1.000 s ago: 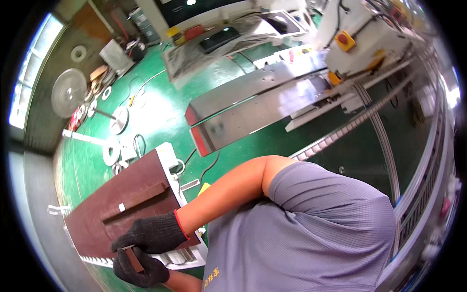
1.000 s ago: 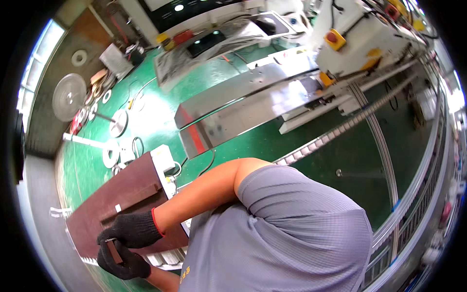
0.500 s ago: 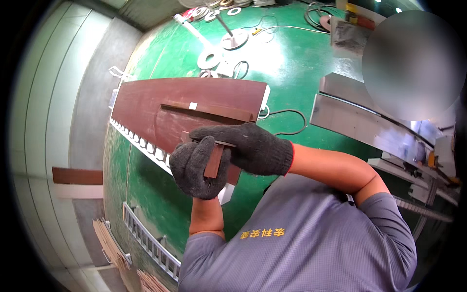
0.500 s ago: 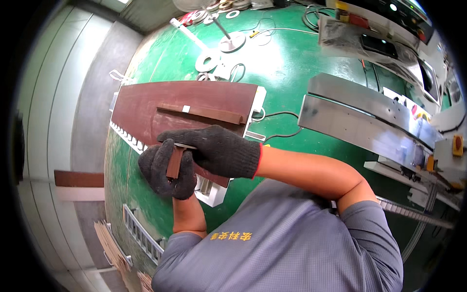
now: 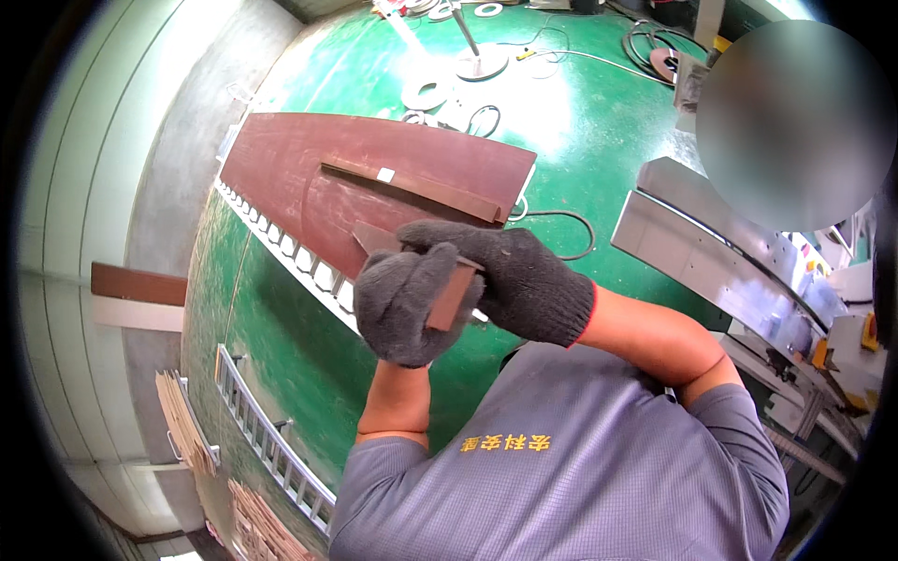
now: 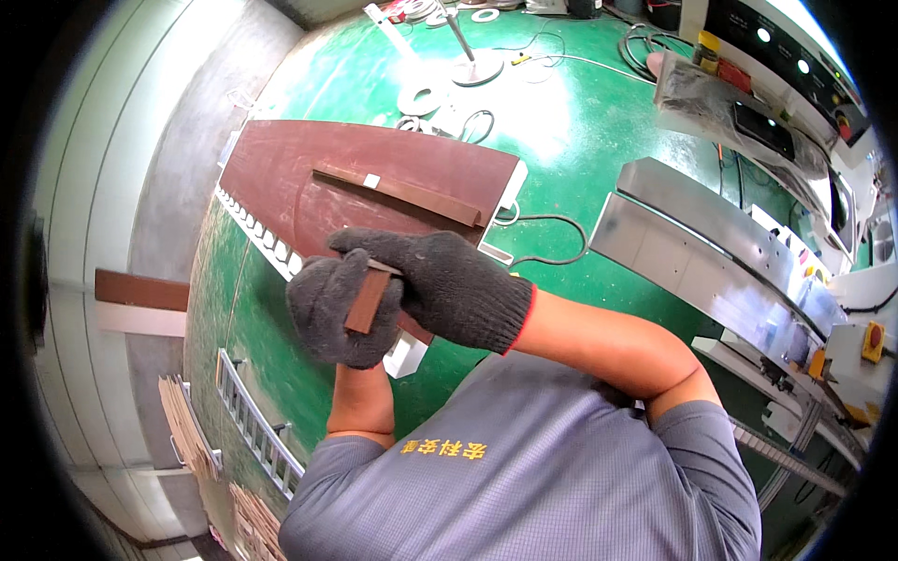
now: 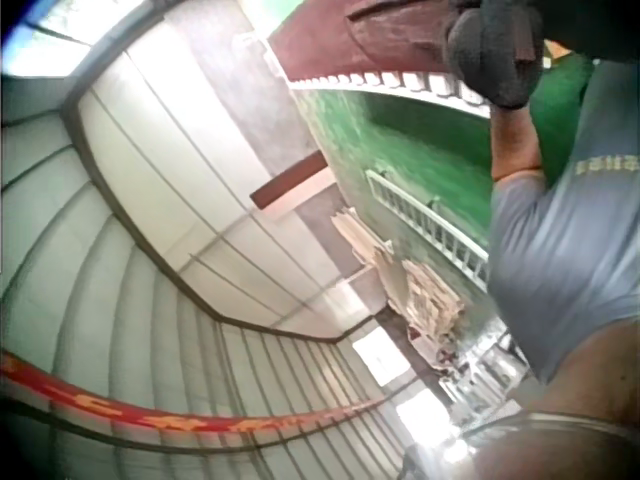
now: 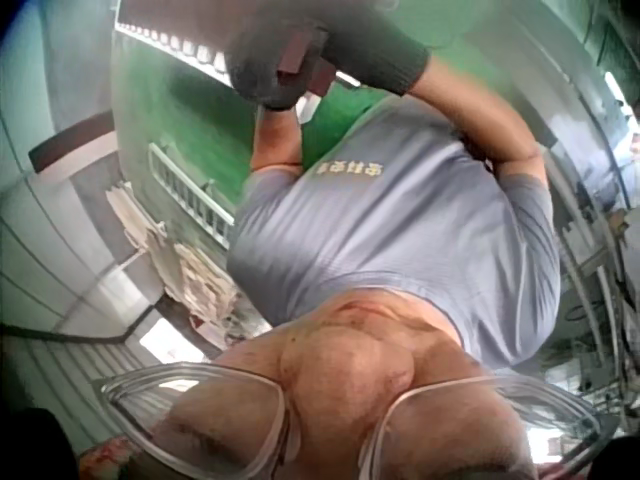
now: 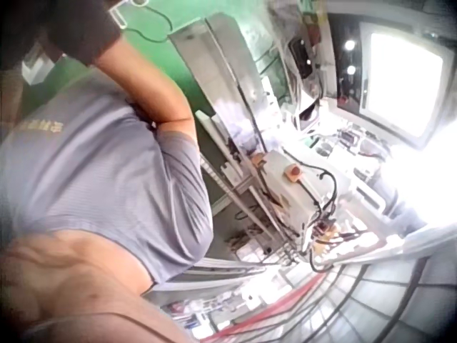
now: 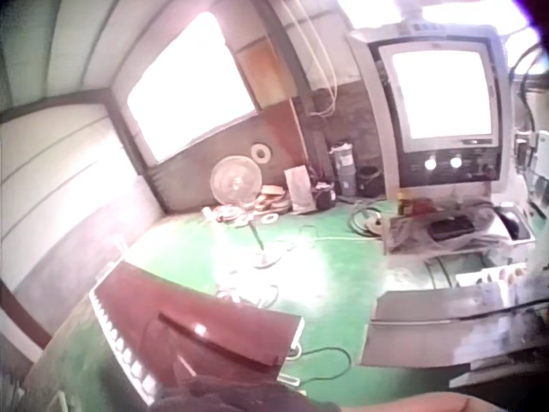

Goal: The person processes wooden planks by checking their edges against a larger board, feeding them into an edge-banding machine, and then lifting and carrying a large wood panel onto a roller conveyor.

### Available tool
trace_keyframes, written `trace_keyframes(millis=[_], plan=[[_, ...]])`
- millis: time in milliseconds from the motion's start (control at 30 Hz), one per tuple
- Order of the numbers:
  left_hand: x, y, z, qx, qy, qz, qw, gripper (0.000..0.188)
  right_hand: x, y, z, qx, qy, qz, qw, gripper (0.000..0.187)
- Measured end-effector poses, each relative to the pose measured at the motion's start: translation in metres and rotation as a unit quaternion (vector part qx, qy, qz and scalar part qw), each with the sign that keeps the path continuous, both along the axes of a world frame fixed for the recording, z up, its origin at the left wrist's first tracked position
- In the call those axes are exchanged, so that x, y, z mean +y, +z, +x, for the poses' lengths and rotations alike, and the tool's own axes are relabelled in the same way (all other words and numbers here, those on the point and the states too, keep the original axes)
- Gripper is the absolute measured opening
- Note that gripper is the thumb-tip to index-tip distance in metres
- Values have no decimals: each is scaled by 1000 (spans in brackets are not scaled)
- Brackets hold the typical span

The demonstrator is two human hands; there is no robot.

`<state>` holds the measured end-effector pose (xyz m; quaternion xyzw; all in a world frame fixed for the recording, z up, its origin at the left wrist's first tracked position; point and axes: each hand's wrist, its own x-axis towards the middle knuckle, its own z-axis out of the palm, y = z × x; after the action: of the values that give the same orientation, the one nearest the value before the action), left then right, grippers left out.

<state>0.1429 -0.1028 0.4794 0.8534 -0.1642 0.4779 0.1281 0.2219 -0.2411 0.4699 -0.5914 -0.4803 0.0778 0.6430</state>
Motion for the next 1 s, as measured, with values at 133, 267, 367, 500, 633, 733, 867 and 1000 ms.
trace_keyframes(millis=[133, 267, 367, 500, 633, 733, 867, 1000], plan=[[-3, 3, 8, 117, -82, 15, 990, 50, -17, 4, 0, 30, -43, -13, 999, 49], [0, -74, 21, -29, -28, -242, 969, 54, -57, -46, 7, 7, -108, -97, 989, 49], [38, -184, 35, -121, 81, -667, 730, 45, -102, -94, 4, 162, -81, -102, 978, 34], [102, -307, 48, -72, -193, -883, 423, 40, -128, -92, -18, 328, -116, 26, 937, 21], [152, -318, 95, -30, -410, -894, 177, 38, -178, -107, -32, 380, -153, 253, 876, 17], [190, -295, 102, -48, -452, -866, 207, 42, -299, -146, -29, 313, -77, 384, 865, 52], [218, -262, 111, -54, -488, -845, 211, 46, -407, -160, -56, 0, -637, 136, 759, 51], [219, -262, 131, -2, -465, -831, 307, 47, -398, -122, -72, -280, -710, -138, 631, 33]])
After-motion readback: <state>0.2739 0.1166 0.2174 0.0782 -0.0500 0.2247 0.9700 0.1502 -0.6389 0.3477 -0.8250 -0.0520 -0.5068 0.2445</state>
